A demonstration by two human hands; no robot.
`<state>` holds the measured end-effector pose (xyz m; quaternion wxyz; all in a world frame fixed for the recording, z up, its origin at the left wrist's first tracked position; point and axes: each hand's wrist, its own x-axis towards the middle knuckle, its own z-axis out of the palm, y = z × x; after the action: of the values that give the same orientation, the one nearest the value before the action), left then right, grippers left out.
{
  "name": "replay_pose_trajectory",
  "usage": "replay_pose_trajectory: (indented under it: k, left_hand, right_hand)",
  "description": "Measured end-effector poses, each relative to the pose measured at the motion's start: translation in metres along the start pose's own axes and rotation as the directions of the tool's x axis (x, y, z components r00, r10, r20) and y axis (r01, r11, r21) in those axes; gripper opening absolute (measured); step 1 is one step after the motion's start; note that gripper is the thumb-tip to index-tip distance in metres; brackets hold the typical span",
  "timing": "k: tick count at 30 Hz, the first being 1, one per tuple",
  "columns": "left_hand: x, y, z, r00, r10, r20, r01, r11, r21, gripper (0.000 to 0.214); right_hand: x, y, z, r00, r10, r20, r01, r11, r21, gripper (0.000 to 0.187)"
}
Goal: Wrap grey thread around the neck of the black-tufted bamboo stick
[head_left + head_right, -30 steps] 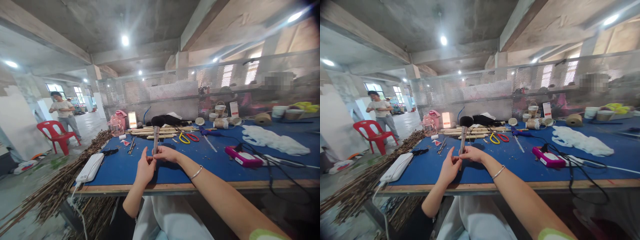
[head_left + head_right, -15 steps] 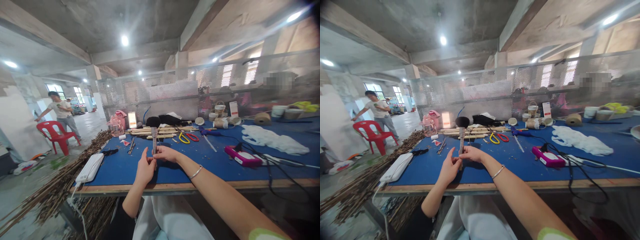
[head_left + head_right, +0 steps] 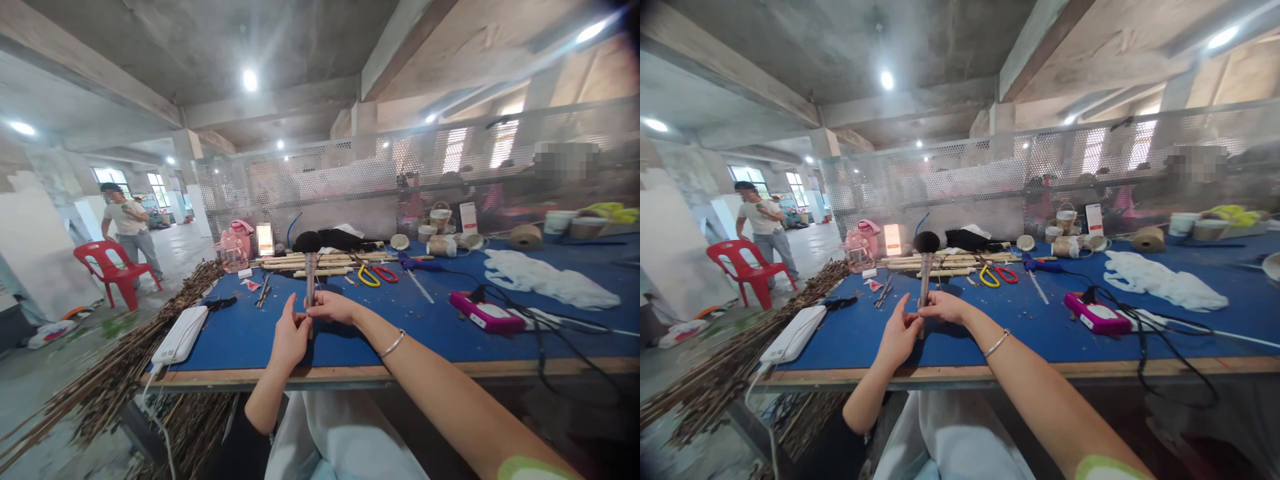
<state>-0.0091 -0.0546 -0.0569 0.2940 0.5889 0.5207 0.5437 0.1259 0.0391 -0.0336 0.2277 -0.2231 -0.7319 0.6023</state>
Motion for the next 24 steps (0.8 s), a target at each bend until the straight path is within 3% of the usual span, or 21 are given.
replay_pose_trajectory:
  k: [8, 12, 19, 24]
  left_hand:
    - [0.0016, 0.0007, 0.0047, 0.996, -0.029, -0.087, 0.031, 0.999, 0.027, 0.076]
    - [0.0023, -0.002, 0.0032, 0.996, -0.054, -0.066, 0.052, 0.998, -0.031, 0.073]
    - [0.0002, -0.0001, -0.0008, 1.0, 0.009, -0.003, -0.008, 0.998, 0.058, 0.062]
    - [0.0023, -0.0044, 0.0035, 0.996, 0.027, -0.09, -0.02, 0.996, 0.082, 0.067]
  right_hand:
    - [0.0015, 0.0002, 0.0014, 1.0, -0.007, 0.006, 0.008, 1.0, -0.015, 0.041]
    - [0.0012, 0.001, 0.0009, 1.0, -0.01, -0.005, 0.01, 1.0, -0.012, 0.039]
    - [0.0014, 0.0024, -0.0015, 1.0, -0.008, -0.016, 0.008, 1.0, -0.01, 0.038]
    - [0.0021, 0.0001, 0.001, 1.0, -0.019, -0.017, 0.019, 1.0, -0.007, 0.037]
